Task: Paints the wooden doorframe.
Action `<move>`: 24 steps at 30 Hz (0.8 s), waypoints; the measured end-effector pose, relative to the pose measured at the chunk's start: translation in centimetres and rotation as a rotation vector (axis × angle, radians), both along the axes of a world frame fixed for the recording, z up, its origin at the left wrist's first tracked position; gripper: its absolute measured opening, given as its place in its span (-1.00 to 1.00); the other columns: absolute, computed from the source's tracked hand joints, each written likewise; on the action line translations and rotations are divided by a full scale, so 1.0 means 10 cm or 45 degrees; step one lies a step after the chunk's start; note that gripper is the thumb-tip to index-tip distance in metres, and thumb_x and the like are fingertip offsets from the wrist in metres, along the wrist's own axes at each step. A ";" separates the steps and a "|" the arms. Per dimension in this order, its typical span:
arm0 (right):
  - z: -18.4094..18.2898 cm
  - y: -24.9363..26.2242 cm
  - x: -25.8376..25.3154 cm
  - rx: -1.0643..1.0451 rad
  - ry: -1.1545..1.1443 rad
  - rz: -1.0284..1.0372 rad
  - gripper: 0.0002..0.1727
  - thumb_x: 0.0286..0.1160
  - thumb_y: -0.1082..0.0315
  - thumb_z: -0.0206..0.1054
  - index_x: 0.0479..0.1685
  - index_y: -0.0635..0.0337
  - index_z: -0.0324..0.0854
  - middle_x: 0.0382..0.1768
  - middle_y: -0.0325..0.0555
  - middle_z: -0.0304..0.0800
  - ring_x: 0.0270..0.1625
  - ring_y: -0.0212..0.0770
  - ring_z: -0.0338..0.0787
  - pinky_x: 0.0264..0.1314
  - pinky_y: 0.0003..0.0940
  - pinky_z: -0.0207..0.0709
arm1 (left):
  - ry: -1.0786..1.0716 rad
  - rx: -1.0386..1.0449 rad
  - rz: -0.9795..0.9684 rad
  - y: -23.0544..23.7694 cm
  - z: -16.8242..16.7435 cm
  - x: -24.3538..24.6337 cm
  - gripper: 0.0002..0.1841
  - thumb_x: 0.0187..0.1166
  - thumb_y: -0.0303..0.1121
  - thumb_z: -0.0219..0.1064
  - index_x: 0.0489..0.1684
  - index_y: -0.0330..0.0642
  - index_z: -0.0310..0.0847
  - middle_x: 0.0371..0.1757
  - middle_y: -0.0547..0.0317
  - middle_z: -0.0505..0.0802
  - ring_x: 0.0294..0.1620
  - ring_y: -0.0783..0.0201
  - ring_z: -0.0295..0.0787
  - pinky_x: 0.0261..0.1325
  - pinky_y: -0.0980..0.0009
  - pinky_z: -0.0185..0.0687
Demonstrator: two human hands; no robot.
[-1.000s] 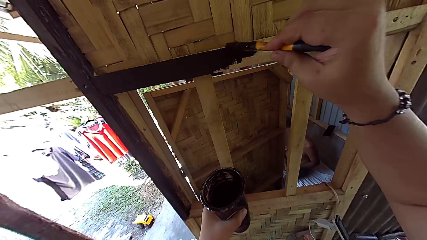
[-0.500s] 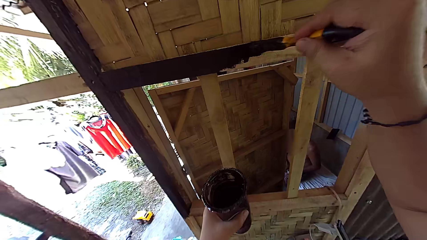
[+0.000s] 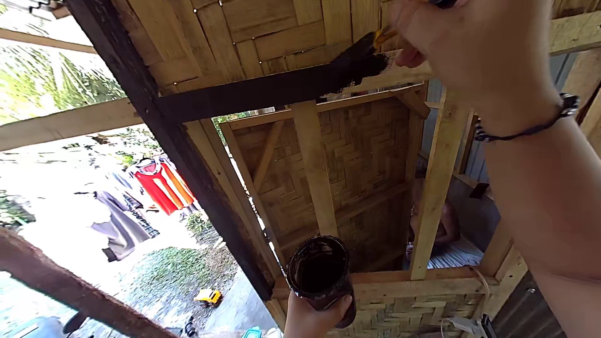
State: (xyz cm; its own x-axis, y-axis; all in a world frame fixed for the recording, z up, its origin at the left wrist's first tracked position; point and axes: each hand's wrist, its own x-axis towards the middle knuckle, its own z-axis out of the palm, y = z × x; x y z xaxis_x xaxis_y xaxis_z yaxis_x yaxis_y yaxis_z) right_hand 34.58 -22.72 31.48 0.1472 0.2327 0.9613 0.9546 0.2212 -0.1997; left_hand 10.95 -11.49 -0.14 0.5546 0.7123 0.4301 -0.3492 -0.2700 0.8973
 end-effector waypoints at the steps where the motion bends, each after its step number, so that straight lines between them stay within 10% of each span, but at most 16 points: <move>1: 0.00 -0.03 -0.02 0.032 0.020 0.012 -0.88 0.50 0.28 0.47 -0.33 0.08 0.73 -0.48 -0.42 0.78 -0.44 -0.55 0.81 -0.35 -0.57 0.78 | 0.004 -0.002 0.006 0.01 0.00 -0.01 -0.24 -0.08 -0.48 0.81 0.24 -0.39 0.53 -0.01 0.07 0.92 0.05 0.26 0.91 0.24 0.29 0.85; 24: -0.71 -0.35 0.53 0.120 -0.502 -0.249 -0.76 0.66 0.32 0.34 -0.04 0.35 0.80 -0.17 0.12 0.82 -0.15 -0.30 0.75 -0.08 -0.49 0.58 | 0.015 -0.011 -0.030 -0.02 -0.03 -0.03 -0.28 -0.05 -0.49 0.79 0.22 -0.36 0.56 -0.01 0.12 0.92 0.04 0.30 0.91 0.23 0.31 0.85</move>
